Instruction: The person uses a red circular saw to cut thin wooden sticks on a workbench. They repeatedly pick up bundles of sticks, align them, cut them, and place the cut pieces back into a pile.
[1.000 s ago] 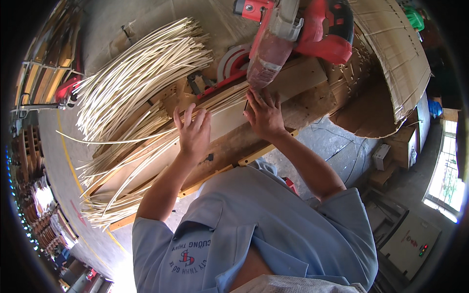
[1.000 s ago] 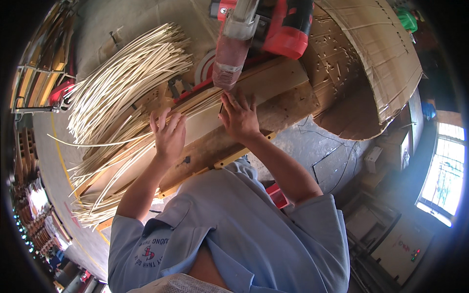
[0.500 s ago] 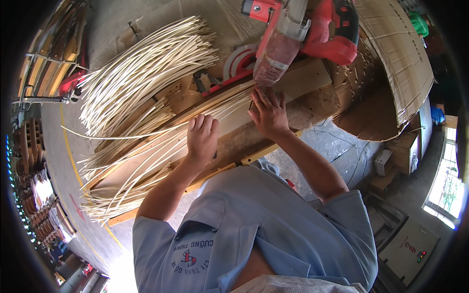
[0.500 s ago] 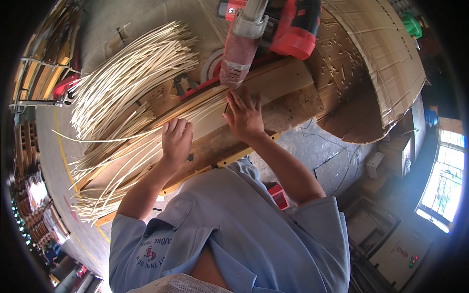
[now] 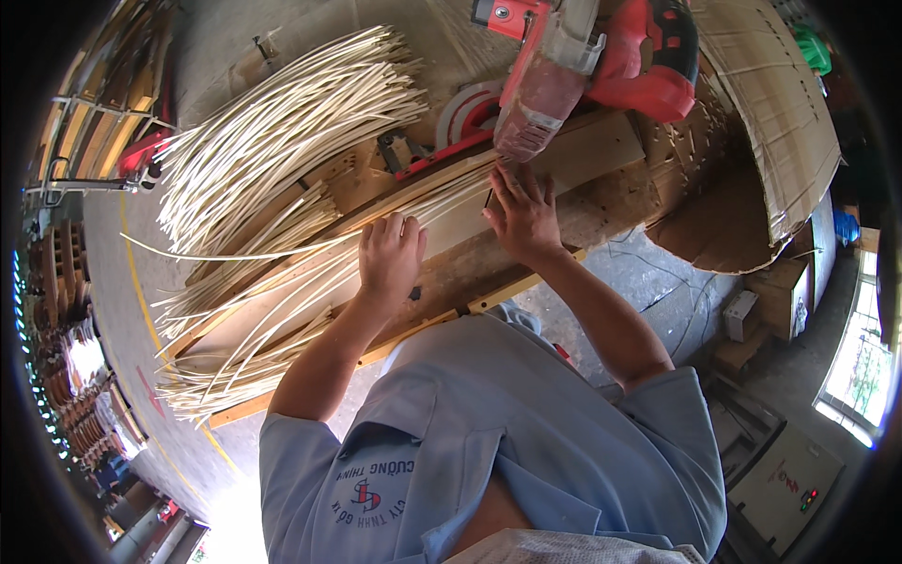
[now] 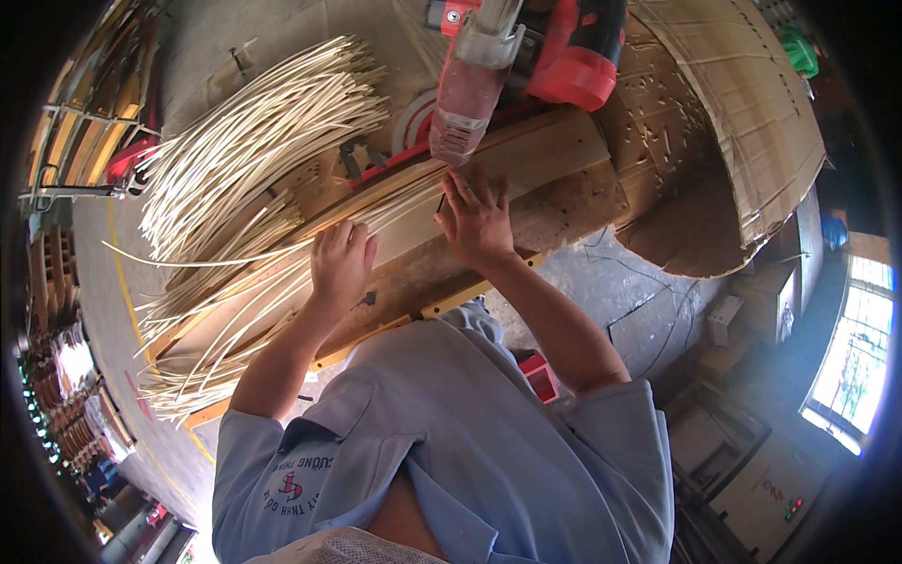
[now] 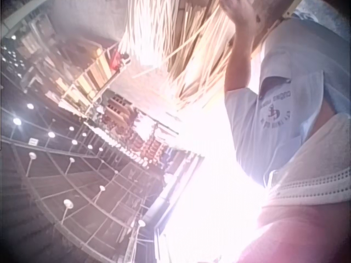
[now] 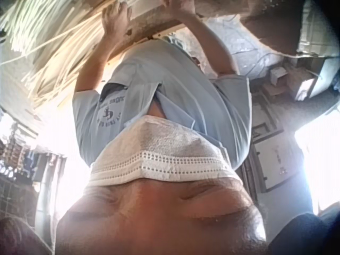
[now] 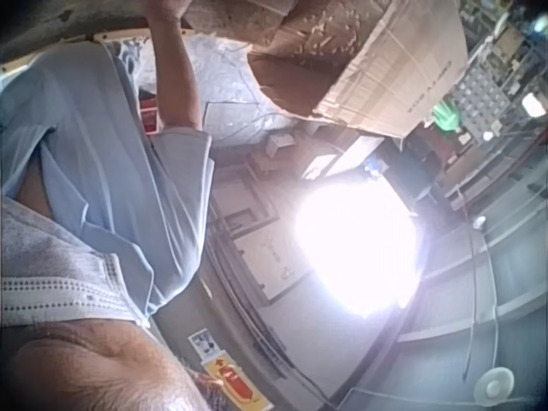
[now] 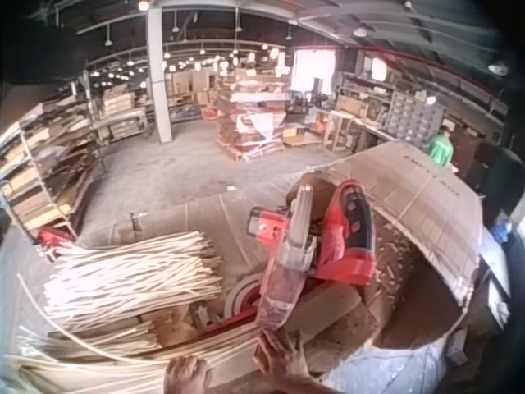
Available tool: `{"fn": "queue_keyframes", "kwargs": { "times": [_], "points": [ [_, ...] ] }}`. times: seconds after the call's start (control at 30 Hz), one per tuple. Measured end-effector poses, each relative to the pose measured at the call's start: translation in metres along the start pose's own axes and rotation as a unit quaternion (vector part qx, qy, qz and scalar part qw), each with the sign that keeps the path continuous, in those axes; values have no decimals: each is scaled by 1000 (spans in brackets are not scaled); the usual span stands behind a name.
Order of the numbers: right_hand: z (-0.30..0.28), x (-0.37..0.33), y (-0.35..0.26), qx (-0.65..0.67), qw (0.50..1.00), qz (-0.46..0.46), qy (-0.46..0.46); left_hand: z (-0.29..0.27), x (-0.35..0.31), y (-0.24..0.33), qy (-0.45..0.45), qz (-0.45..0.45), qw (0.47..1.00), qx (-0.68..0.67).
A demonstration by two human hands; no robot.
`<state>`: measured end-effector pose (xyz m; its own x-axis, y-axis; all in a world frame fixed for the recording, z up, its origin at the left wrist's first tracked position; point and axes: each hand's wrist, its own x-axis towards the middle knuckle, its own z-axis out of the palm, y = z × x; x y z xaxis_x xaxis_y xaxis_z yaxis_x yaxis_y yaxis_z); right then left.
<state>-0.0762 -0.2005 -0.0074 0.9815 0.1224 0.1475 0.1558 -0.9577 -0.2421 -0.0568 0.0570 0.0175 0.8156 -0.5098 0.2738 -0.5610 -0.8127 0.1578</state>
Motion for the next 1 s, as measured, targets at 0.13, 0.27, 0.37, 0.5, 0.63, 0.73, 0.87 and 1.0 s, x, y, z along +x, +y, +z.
{"fn": "queue_keyframes", "kwargs": {
  "times": [0.13,0.27,0.37,0.5,0.63,0.73,0.87,1.0],
  "points": [
    [-1,1,1,6,1000,2,-5,-5,-6,-4,-18,-11,1000,7],
    [0,1,1,4,1000,-4,7,-3,-10,-16,-21,-12,999,38],
    [0,0,2,2,1000,-7,12,-4,-4,-20,-3,16,998,54],
    [-1,0,1,-1,1000,-3,12,-9,2,-20,22,28,997,65],
    [0,-1,1,2,1000,-6,17,-8,-4,-20,-32,17,998,58],
    [1,-1,1,5,1000,-2,10,-9,-8,-19,-25,33,998,44],
    [1,-1,2,0,1000,-5,8,-8,-12,-20,-6,45,998,51],
    [1,-1,2,5,1000,-2,3,-7,-15,-17,0,47,998,48]
  ]
}}
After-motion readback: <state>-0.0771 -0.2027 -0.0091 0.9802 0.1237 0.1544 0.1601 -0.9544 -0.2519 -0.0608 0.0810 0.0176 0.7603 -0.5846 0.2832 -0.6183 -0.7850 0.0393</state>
